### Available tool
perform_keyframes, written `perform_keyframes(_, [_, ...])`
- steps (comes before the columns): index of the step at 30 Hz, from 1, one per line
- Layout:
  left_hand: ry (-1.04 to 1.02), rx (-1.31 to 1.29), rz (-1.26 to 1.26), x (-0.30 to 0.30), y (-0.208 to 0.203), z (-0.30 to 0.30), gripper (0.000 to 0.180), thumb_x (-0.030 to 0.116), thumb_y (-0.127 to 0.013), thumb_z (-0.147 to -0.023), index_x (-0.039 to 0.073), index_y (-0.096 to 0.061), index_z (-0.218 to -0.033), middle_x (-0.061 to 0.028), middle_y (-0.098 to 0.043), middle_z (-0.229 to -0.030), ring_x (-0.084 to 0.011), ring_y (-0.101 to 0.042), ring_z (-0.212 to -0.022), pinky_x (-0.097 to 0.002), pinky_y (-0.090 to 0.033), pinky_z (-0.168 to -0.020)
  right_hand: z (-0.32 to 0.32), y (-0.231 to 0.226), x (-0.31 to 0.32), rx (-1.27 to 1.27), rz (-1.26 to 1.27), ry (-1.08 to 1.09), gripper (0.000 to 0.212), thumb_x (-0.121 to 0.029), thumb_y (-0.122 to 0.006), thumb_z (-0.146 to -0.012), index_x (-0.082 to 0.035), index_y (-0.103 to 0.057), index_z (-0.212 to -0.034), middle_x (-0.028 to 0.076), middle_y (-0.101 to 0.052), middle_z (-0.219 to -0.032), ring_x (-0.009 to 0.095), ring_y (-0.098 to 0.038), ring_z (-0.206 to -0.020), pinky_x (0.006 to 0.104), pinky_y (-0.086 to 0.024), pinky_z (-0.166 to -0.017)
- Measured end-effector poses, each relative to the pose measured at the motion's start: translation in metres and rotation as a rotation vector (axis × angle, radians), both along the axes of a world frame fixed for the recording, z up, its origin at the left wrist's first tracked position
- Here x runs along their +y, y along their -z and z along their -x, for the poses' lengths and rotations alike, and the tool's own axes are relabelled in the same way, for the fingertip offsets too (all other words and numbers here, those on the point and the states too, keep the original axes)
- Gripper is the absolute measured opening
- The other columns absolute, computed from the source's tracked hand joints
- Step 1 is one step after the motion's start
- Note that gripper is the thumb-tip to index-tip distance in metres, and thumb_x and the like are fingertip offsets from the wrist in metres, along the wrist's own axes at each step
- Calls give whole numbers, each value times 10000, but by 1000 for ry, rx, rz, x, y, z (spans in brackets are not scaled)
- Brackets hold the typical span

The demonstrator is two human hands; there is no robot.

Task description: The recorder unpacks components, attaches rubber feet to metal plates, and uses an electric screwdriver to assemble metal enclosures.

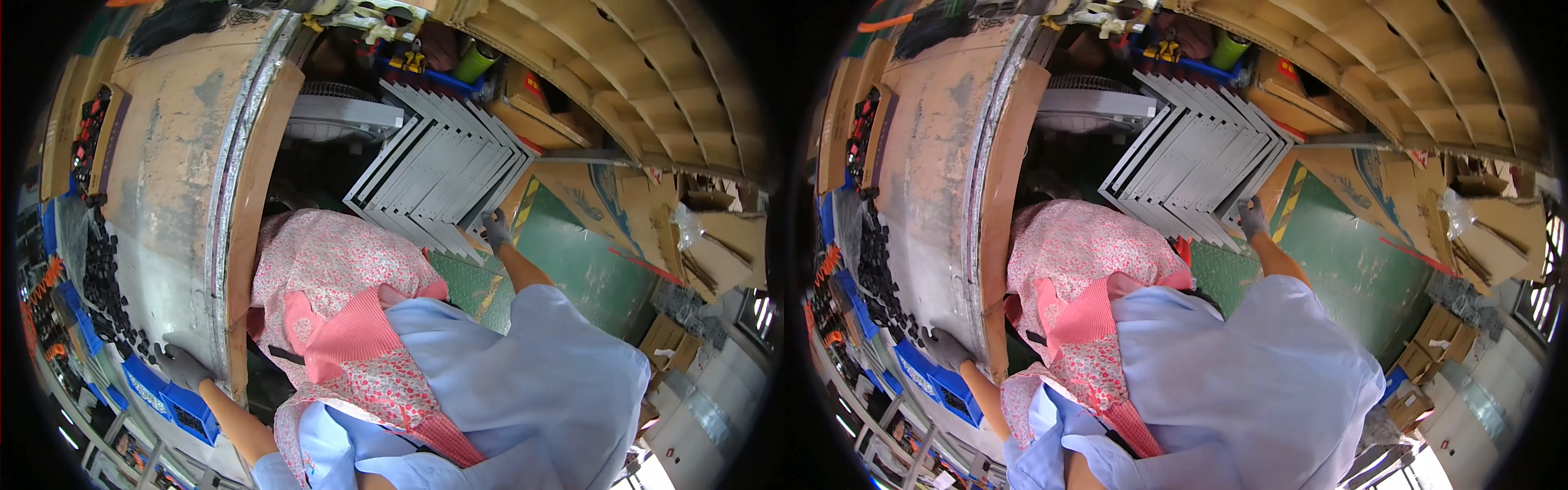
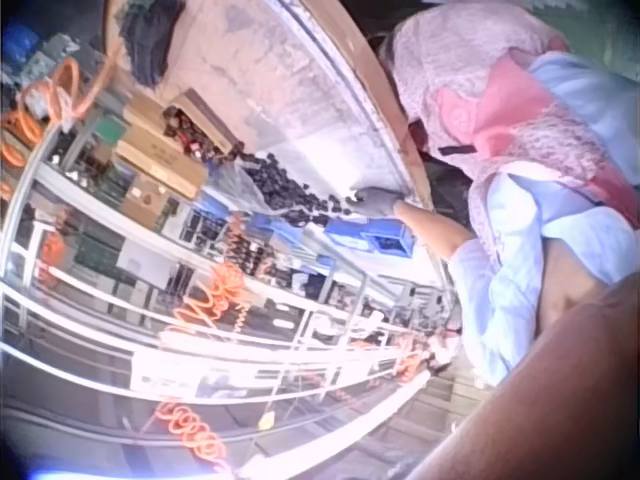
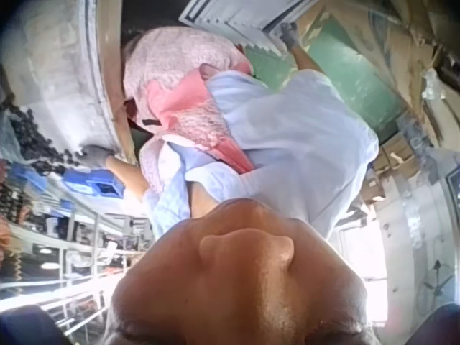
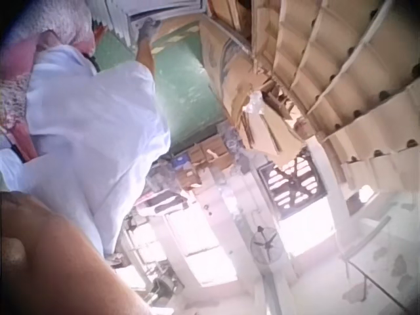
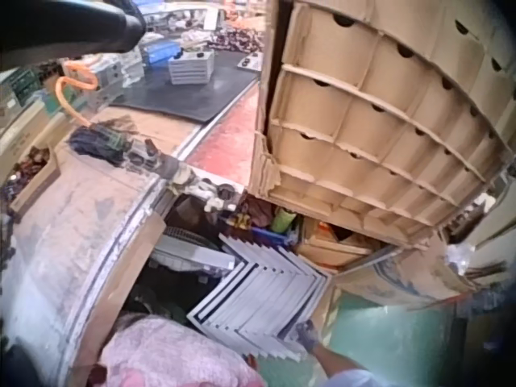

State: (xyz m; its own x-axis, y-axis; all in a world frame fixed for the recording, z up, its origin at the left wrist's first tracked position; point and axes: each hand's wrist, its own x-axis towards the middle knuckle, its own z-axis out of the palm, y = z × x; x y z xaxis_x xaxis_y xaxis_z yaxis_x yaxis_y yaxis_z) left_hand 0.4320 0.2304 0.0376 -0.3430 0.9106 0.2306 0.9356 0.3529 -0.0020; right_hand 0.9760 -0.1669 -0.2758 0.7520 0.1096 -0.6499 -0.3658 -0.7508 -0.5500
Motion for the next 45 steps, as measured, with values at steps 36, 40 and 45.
perform_keyframes(36, [22, -375, -309, 2, 31, 47, 356, 257, -571, -878, 159, -610, -1218, -70, -646, -969, -179, -589, -813, -322, -468, -770, -31, -212, 13, -357, -228, 394, 341, -65, -698, -681, 106, -641, -970, 166, -666, -939, 246, -648, -755, 336, -517, -673])
perform_keyframes(40, [43, -494, -403, -1, 32, 45, 330, 221, -578, -872, 151, -628, -1191, -69, -655, -929, -174, -588, -787, -315, -467, -756, 13, -282, 47, -298, -354, 148, 288, -29, -656, -717, 112, -638, -968, 149, -655, -931, 221, -629, -762, 295, -492, -699])
perform_keyframes(45, [57, -696, -521, -6, 25, 36, 304, 155, -595, -867, 128, -640, -1166, -57, -660, -928, -136, -583, -791, -277, -466, -740, 38, -345, 120, -277, -542, -369, 294, -29, -658, -713, 83, -639, -984, 116, -652, -911, 159, -608, -818, 271, -486, -729])
